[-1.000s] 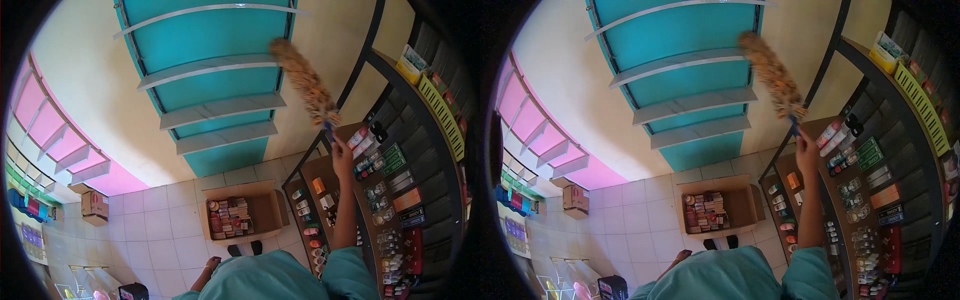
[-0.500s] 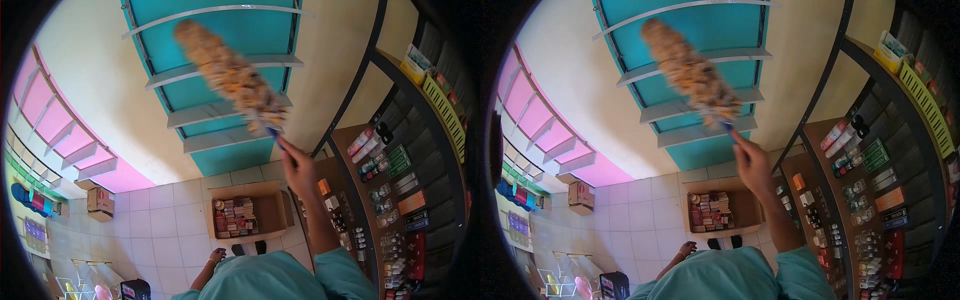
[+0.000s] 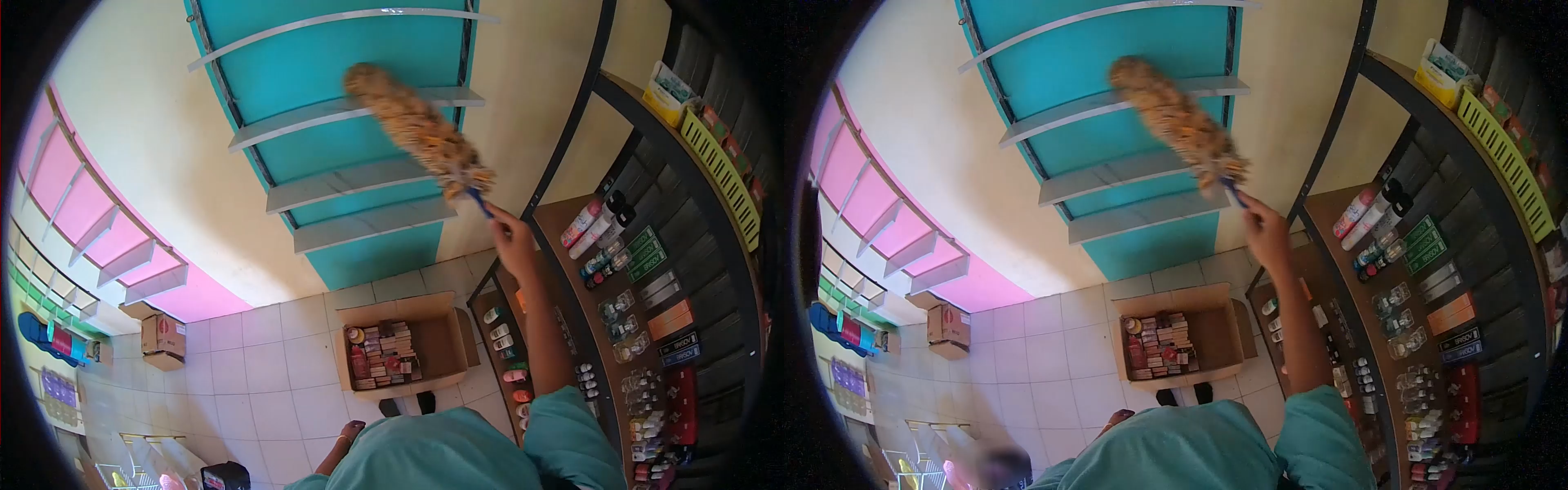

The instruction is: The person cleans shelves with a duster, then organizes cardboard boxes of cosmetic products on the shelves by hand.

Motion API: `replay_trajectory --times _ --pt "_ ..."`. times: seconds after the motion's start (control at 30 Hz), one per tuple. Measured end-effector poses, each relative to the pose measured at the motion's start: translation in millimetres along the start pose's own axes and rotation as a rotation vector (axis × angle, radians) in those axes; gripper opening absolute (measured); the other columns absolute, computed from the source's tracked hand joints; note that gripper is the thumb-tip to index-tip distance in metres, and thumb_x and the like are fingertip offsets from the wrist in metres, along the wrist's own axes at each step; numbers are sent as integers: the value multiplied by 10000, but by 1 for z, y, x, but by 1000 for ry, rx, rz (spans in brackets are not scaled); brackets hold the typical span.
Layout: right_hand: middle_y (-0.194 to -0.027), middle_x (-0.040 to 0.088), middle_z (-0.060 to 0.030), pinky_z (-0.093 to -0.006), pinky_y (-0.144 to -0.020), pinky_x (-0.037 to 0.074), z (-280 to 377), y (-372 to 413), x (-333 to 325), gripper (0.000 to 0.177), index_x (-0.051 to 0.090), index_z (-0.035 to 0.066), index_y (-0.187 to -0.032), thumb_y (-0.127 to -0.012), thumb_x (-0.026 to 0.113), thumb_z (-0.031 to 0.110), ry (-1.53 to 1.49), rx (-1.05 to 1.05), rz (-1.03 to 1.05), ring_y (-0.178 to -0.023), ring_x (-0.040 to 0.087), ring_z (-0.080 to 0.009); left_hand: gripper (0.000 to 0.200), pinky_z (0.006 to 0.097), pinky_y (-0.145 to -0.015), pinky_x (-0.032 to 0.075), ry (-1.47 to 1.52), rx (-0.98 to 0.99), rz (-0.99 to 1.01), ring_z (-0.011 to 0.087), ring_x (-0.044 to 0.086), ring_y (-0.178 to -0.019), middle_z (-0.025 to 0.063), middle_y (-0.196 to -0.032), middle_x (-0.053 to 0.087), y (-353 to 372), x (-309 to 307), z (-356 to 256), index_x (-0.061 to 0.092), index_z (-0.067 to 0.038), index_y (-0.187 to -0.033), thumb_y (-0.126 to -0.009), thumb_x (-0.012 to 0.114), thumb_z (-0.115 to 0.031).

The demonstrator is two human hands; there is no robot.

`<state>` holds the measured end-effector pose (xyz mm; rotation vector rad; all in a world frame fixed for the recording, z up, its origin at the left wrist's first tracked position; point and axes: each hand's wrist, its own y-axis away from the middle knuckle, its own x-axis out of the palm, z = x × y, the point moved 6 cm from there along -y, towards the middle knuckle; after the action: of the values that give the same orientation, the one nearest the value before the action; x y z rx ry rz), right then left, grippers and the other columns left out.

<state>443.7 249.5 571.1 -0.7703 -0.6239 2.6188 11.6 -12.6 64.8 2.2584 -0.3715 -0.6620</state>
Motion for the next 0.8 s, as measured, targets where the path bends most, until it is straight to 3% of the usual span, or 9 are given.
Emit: replay_trajectory --times 0.13,0.23,0.37,0.43,0.5,0.63,0.7,0.8 --pt "-801 582 -126 -268 -631 413 -47 22 -73 282 515 75 -1089 -821 473 152 357 166 -211 -643 508 -124 282 287 -751 444 45 9 20 188 576 -807 91 -893 607 -6 5 -17 595 -87 -948 -725 514 -240" --pt "-739 558 -107 -270 -598 405 -54 25 -106 282 522 82 -1087 -821 474 160 396 204 -380 -595 473 -126 271 284 -727 452 166 -18 27 177 583 -765 97 -860 610 -1 4 -35 583 -70 -955 -736 508 -210" --pt "-764 569 -85 -253 -584 406 -47 33 -107 281 529 85 -1086 -815 488 146 164 267 -397 -612 480 -107 278 284 -710 454 216 7 35 171 582 -750 103 -846 608 -8 8 -29 569 -56 -973 -747 506 -207" --pt "-785 578 -77 -246 -579 409 -15 43 -77 282 531 81 -1084 -809 500 136 11 217 -339 -632 490 -95 286 283 -715 451 176 42 44 170 576 -769 102 -854 605 -7 9 -24 564 -54 -985 -760 506 -221" --pt "-616 475 36 -228 -478 350 14 47 -35 307 502 94 -1122 -818 497 129 -57 101 -222 -526 373 -48 296 281 -729 444 111 66 63 171 568 -798 99 -867 602 -2 6 -22 559 -50 -996 -777 504 -241" --pt "-658 528 -36 -263 -486 379 75 38 63 293 516 92 -1099 -808 485 96 -53 -310 -80 -511 445 -112 300 281 -734 442 39 71 85 172 565 -807 98 -875 601 9 -2 -13 558 -50 -998 -779 504 -247" --pt "-653 508 -97 -291 -503 402 96 32 99 289 525 99 -1078 -792 487 82 26 -323 37 -528 499 -201 302 281 -737 440 34 70 88 172 563 -811 98 -878 600 12 -8 -10 558 -49 -999 -781 504 -250" --pt "-610 482 -119 -317 -501 407 101 20 144 286 534 113 -1060 -779 491 86 85 -291 117 -547 508 -255 305 281 -741 438 55 72 98 173 561 -818 97 -884 599 12 -9 -4 557 -49 -1001 -783 504 -255"
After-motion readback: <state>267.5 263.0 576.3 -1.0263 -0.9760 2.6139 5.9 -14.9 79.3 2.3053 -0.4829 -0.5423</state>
